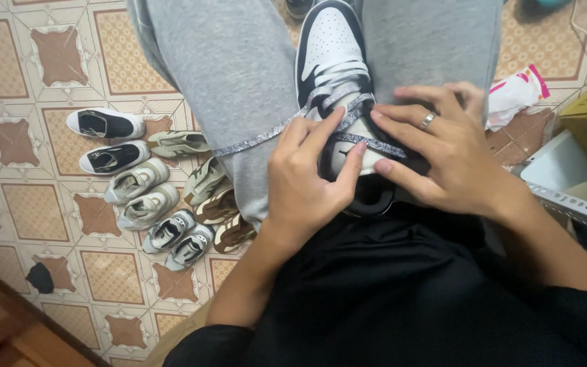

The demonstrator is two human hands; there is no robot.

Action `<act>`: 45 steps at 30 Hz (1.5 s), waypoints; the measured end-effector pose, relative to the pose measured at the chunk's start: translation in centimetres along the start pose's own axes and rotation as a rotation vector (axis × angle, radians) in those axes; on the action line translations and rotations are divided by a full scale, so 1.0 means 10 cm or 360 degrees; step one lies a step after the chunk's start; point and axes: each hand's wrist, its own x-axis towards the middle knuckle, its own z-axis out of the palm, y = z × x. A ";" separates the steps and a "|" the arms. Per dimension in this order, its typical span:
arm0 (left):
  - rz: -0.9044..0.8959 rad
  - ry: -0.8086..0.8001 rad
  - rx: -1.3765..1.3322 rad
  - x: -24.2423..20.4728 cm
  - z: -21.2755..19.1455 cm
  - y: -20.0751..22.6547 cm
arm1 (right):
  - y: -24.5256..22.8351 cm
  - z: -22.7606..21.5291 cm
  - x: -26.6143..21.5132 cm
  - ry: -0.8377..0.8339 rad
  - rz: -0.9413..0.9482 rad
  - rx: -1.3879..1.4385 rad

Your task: The person threads a patterned shoelace through the eyelets of a sneaker and ties it while holding the shoe on their lap.

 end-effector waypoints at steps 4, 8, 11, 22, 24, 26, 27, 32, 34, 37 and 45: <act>-0.0046 0.0011 -0.0066 -0.01 -0.04 0.01 | -0.02 0.05 -0.01 -0.0014 -0.0015 0.0135; -0.0178 -0.0001 -0.0108 -0.03 -0.07 -0.01 | -0.07 0.05 -0.02 -0.0042 -0.0002 0.0336; -0.0207 0.0015 -0.0147 -0.01 -0.08 -0.02 | -0.08 0.03 -0.01 -0.0039 -0.0007 0.0446; -0.0035 -0.0728 -0.0083 0.30 -0.31 -0.11 | -0.09 0.06 -0.01 -0.0046 0.0019 0.0532; 0.0101 -0.0904 -0.0036 0.37 -0.36 -0.09 | -0.09 0.06 -0.03 -0.0026 0.0034 0.0505; 0.0160 -0.0972 -0.0031 0.45 -0.36 -0.10 | -0.10 0.06 -0.04 -0.0025 0.0047 0.0481; 0.0220 -0.1034 -0.0022 0.49 -0.37 -0.10 | -0.10 0.06 -0.04 -0.0023 0.0053 0.0457; 0.0205 -0.1092 -0.0097 0.57 -0.39 -0.11 | -0.12 0.07 -0.11 0.0021 -0.0008 0.0344; 0.0206 -0.1093 -0.0117 0.57 -0.38 -0.13 | -0.14 0.07 -0.13 0.0034 -0.0028 0.0300; 0.0238 -0.1054 -0.0126 0.57 -0.37 -0.14 | -0.17 0.05 -0.14 0.0089 -0.0081 0.0106; 0.0282 -0.1109 -0.0021 0.61 -0.36 -0.09 | -0.16 0.00 -0.34 -0.0311 0.0515 -0.0151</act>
